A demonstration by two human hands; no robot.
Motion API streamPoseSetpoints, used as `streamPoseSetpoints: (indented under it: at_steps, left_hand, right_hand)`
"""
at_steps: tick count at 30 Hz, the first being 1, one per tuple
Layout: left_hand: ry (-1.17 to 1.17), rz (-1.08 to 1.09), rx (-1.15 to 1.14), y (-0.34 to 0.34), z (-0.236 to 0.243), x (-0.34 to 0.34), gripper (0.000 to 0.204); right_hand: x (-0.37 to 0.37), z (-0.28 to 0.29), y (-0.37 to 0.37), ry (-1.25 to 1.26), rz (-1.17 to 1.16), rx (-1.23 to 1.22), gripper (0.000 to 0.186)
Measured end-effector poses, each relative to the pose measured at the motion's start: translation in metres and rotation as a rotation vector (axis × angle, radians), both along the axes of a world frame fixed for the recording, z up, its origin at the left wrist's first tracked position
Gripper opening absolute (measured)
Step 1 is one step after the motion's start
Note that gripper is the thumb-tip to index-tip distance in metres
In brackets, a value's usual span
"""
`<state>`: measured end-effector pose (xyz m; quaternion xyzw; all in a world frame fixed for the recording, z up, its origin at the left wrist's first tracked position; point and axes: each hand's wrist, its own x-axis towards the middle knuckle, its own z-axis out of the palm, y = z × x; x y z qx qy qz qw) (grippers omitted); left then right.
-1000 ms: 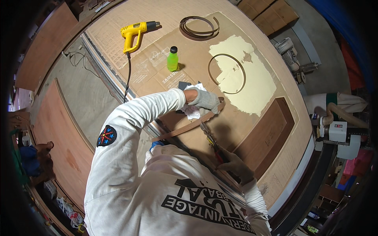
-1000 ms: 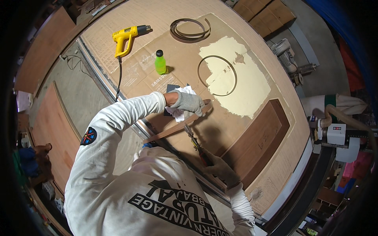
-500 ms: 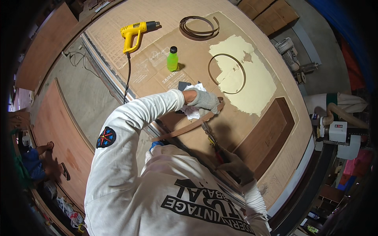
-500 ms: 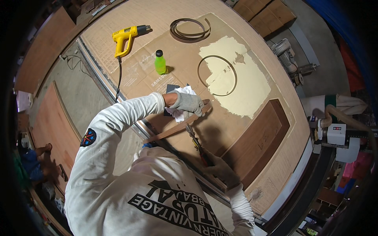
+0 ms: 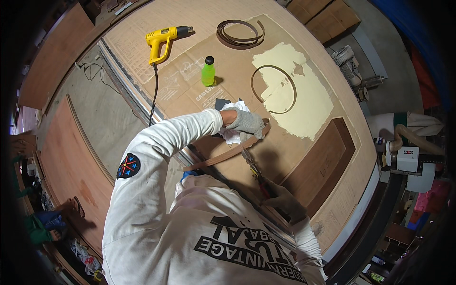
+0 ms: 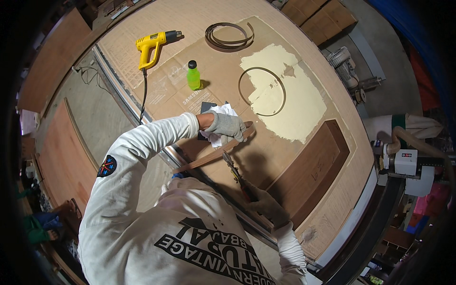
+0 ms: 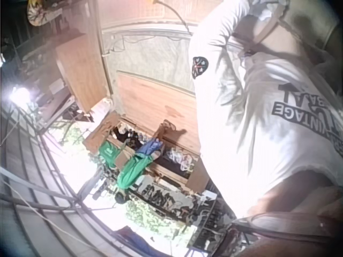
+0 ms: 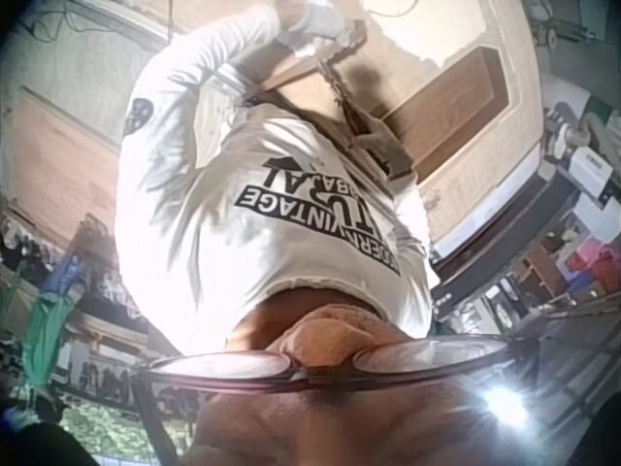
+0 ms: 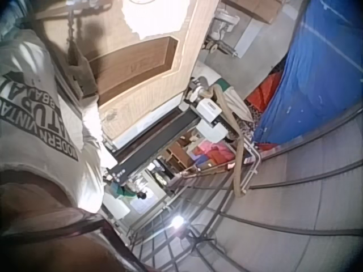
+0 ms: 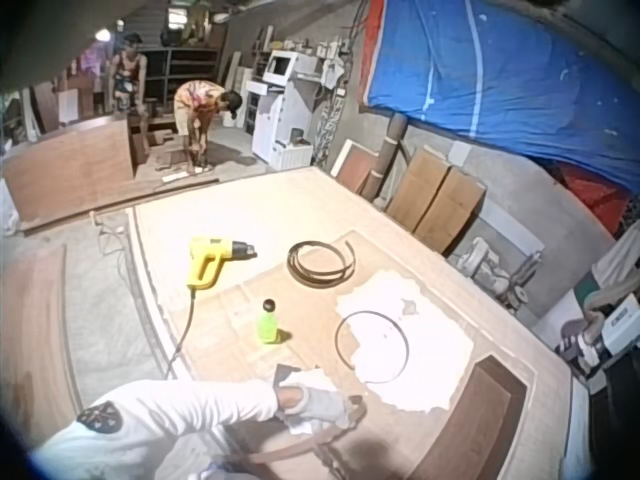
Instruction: The person applies a flexible edging strip to the side of a wooden component by hand, using a heat gun and a cloth to bond the adhesive.
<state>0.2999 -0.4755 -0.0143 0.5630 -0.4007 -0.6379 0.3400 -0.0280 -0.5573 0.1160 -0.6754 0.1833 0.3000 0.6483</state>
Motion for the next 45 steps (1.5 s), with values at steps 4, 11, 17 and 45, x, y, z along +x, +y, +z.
streamPoseSetpoints:
  at_steps: [4, 11, 17, 45]
  left_hand:
    - [-0.048, -0.082, 0.013, 0.001, 0.016, 0.003, 0.034]
    - [-0.096, -0.038, 0.113, 0.02, 0.064, -0.003, 0.029]
    - [-0.132, -0.118, 0.111, 0.022, 0.063, -0.005, 0.027]
    - [-0.823, -0.214, -0.194, 0.062, 0.189, 0.008, 0.021]
  right_hand:
    - [0.0, 0.001, 0.0, -0.01, 0.005, -0.027, 0.096]
    - [-0.002, -0.003, -0.002, -0.017, 0.013, -0.036, 0.096]
    - [0.004, 0.005, -0.001, 0.037, 0.0, 0.012, 0.095]
    - [0.013, 0.01, -0.027, 0.147, 0.114, -0.063, 0.096]
